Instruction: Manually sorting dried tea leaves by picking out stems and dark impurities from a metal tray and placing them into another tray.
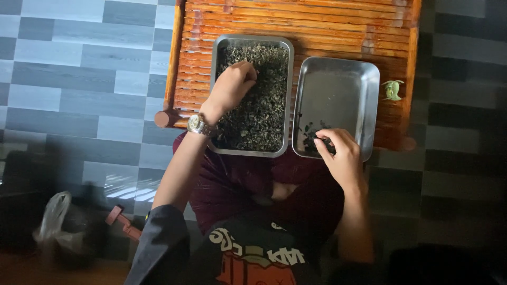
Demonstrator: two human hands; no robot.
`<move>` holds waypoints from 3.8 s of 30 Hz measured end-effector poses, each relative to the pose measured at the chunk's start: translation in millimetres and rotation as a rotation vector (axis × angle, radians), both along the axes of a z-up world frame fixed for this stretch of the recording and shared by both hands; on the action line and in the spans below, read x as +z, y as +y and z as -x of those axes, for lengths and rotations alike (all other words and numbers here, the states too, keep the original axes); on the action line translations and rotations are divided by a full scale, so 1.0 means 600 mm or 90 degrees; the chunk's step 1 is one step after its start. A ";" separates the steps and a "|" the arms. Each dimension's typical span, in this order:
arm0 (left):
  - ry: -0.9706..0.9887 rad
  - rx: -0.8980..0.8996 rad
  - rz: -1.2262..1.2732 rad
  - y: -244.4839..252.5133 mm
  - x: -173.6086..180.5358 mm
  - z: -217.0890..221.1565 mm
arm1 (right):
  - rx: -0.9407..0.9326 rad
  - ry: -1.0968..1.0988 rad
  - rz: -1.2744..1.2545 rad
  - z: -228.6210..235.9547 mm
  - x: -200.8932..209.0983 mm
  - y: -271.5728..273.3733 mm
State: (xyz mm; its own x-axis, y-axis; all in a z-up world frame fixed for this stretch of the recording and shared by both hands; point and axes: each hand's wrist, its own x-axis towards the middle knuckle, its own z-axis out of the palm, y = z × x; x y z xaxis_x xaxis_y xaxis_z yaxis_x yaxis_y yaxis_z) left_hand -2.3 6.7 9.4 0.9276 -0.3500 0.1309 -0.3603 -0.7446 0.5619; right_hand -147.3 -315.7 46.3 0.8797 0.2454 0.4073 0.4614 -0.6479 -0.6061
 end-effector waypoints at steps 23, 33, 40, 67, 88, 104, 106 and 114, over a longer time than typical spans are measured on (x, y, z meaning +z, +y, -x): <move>0.210 -0.082 0.604 -0.189 0.032 0.165 | -0.060 0.015 -0.075 0.027 0.017 -0.016; 0.220 -0.059 0.540 -0.241 0.033 0.198 | -0.094 0.012 -0.080 0.024 0.001 -0.010; 0.190 -0.061 0.522 -0.244 0.035 0.201 | -0.073 0.042 -0.110 0.023 0.008 -0.005; -0.269 -0.106 0.207 -0.261 0.083 0.218 | -0.106 0.001 -0.078 0.033 -0.007 -0.013; -0.118 -0.144 0.205 -0.260 0.069 0.210 | -0.170 0.039 -0.108 0.045 0.001 -0.053; -0.089 0.012 0.218 -0.067 0.088 0.235 | 0.073 -0.001 0.033 -0.048 -0.077 0.117; -0.090 0.033 0.199 -0.041 0.092 0.235 | 0.110 0.020 0.042 -0.047 -0.028 0.136; -0.108 0.098 0.144 -0.015 0.088 0.252 | 0.181 0.034 0.096 -0.193 -0.065 0.154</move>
State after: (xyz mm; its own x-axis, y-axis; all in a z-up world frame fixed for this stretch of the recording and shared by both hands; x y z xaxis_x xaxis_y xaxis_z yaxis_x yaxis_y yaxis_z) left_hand -153.4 -2.4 62.1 0.9254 -0.1522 0.3470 -0.3564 -0.6605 0.6608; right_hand -31.8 -223.5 7.4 0.7865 0.5383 0.3027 0.6067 -0.5822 -0.5412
